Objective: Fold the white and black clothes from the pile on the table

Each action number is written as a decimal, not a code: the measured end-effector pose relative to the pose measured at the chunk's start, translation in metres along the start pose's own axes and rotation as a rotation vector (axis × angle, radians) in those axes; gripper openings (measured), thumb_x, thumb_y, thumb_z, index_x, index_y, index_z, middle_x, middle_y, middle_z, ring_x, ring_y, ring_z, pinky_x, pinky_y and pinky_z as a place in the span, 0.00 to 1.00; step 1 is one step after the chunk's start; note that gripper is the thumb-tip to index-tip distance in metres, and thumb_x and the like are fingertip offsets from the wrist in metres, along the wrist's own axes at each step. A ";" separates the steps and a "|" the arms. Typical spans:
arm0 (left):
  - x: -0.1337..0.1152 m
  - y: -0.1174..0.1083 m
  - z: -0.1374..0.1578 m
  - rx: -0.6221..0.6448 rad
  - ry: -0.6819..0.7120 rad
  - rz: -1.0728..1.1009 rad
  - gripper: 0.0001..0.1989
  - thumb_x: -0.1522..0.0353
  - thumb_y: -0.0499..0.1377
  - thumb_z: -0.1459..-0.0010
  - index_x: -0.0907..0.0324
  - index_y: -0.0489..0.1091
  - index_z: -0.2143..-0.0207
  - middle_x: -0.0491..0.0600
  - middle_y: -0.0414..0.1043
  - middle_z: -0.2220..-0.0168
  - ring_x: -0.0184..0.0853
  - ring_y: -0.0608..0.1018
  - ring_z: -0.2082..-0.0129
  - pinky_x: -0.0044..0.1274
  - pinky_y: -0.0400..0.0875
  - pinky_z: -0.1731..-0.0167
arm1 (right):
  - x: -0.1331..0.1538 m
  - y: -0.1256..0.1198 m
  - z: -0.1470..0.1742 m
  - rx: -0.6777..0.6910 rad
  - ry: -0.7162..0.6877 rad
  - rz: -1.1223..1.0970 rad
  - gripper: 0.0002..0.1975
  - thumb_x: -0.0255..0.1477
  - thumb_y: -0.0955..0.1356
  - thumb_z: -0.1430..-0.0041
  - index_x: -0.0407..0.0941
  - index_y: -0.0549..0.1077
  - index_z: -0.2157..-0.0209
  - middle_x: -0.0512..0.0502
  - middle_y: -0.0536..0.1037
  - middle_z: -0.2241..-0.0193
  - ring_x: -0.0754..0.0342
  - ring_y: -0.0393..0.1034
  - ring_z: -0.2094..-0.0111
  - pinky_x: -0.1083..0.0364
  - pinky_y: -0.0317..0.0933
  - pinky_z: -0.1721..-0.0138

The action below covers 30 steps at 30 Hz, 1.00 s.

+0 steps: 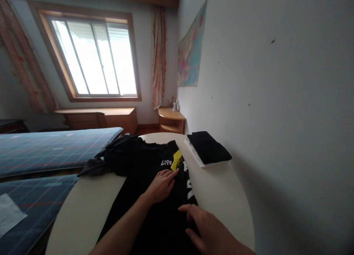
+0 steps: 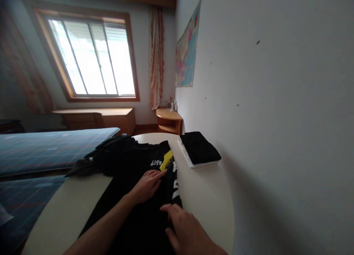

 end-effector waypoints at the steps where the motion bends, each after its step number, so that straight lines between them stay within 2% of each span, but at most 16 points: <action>1: 0.000 0.002 -0.001 0.011 -0.016 0.003 0.25 0.68 0.49 0.33 0.51 0.58 0.34 0.49 0.71 0.43 0.39 0.69 0.41 0.36 0.60 0.39 | 0.002 0.000 0.000 0.019 0.001 -0.002 0.29 0.22 0.66 0.48 0.49 0.68 0.43 0.45 0.76 0.54 0.51 0.72 0.55 0.56 0.62 0.50; 4: 0.003 0.006 -0.003 0.028 -0.063 0.000 0.24 0.64 0.48 0.31 0.54 0.59 0.34 0.52 0.66 0.38 0.40 0.65 0.37 0.36 0.60 0.39 | 0.006 0.001 -0.003 0.059 0.018 0.002 0.29 0.24 0.67 0.48 0.49 0.68 0.42 0.46 0.78 0.58 0.51 0.73 0.57 0.57 0.62 0.54; 7: 0.006 0.007 -0.004 -0.013 -0.149 0.000 0.24 0.63 0.47 0.31 0.56 0.58 0.34 0.53 0.62 0.35 0.40 0.64 0.36 0.36 0.60 0.38 | 0.005 0.004 -0.005 0.118 0.058 0.020 0.31 0.26 0.68 0.48 0.49 0.65 0.40 0.48 0.79 0.64 0.51 0.74 0.61 0.57 0.62 0.59; 11: 0.010 0.010 -0.005 -0.029 -0.213 -0.006 0.23 0.62 0.48 0.31 0.57 0.62 0.37 0.53 0.66 0.37 0.41 0.67 0.37 0.35 0.59 0.37 | 0.000 0.009 -0.006 0.192 0.148 0.142 0.37 0.29 0.72 0.53 0.47 0.64 0.39 0.43 0.80 0.61 0.47 0.74 0.61 0.55 0.61 0.60; 14: 0.012 0.013 -0.005 -0.030 -0.221 -0.012 0.23 0.62 0.49 0.32 0.58 0.64 0.38 0.53 0.66 0.38 0.41 0.66 0.37 0.36 0.58 0.37 | 0.000 0.009 -0.005 0.270 0.176 0.195 0.31 0.26 0.73 0.55 0.47 0.70 0.46 0.44 0.80 0.61 0.47 0.73 0.62 0.56 0.60 0.64; 17: 0.014 0.015 -0.006 -0.043 -0.227 -0.005 0.25 0.62 0.49 0.32 0.58 0.60 0.35 0.53 0.61 0.34 0.41 0.62 0.34 0.37 0.56 0.35 | 0.004 0.003 -0.004 0.254 0.098 0.074 0.22 0.27 0.71 0.52 0.50 0.73 0.53 0.50 0.79 0.66 0.52 0.71 0.66 0.59 0.58 0.67; 20: 0.016 0.016 -0.006 -0.042 -0.240 -0.006 0.27 0.61 0.49 0.33 0.59 0.58 0.34 0.54 0.58 0.33 0.42 0.60 0.33 0.37 0.55 0.35 | 0.006 -0.004 -0.004 0.259 0.061 -0.051 0.22 0.33 0.73 0.52 0.52 0.74 0.52 0.52 0.78 0.66 0.55 0.71 0.66 0.61 0.57 0.69; 23: 0.016 0.016 -0.006 -0.021 -0.255 -0.023 0.29 0.61 0.52 0.35 0.60 0.57 0.33 0.55 0.58 0.33 0.44 0.59 0.33 0.37 0.54 0.35 | 0.006 -0.007 -0.004 0.383 0.036 -0.078 0.25 0.31 0.74 0.52 0.53 0.74 0.50 0.54 0.78 0.69 0.56 0.71 0.70 0.62 0.57 0.72; 28: 0.014 0.013 -0.006 -0.018 -0.260 -0.026 0.32 0.61 0.54 0.37 0.60 0.56 0.33 0.55 0.59 0.33 0.44 0.61 0.33 0.36 0.55 0.35 | 0.015 -0.010 -0.006 0.638 -0.164 -0.046 0.24 0.22 0.69 0.47 0.52 0.74 0.48 0.53 0.78 0.69 0.58 0.72 0.71 0.63 0.58 0.70; 30: 0.015 0.013 -0.006 -0.034 -0.253 -0.014 0.32 0.61 0.55 0.37 0.59 0.55 0.33 0.55 0.60 0.34 0.44 0.62 0.34 0.36 0.56 0.35 | 0.016 -0.010 -0.011 0.639 -0.197 -0.119 0.22 0.23 0.68 0.45 0.51 0.74 0.48 0.54 0.78 0.70 0.59 0.71 0.72 0.63 0.59 0.71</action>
Point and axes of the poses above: each hand's wrist, its own z-axis away from the middle knuckle, its own y-axis out of the palm, x = y × z, the point moved 1 cm from there along -z, towards the middle knuckle
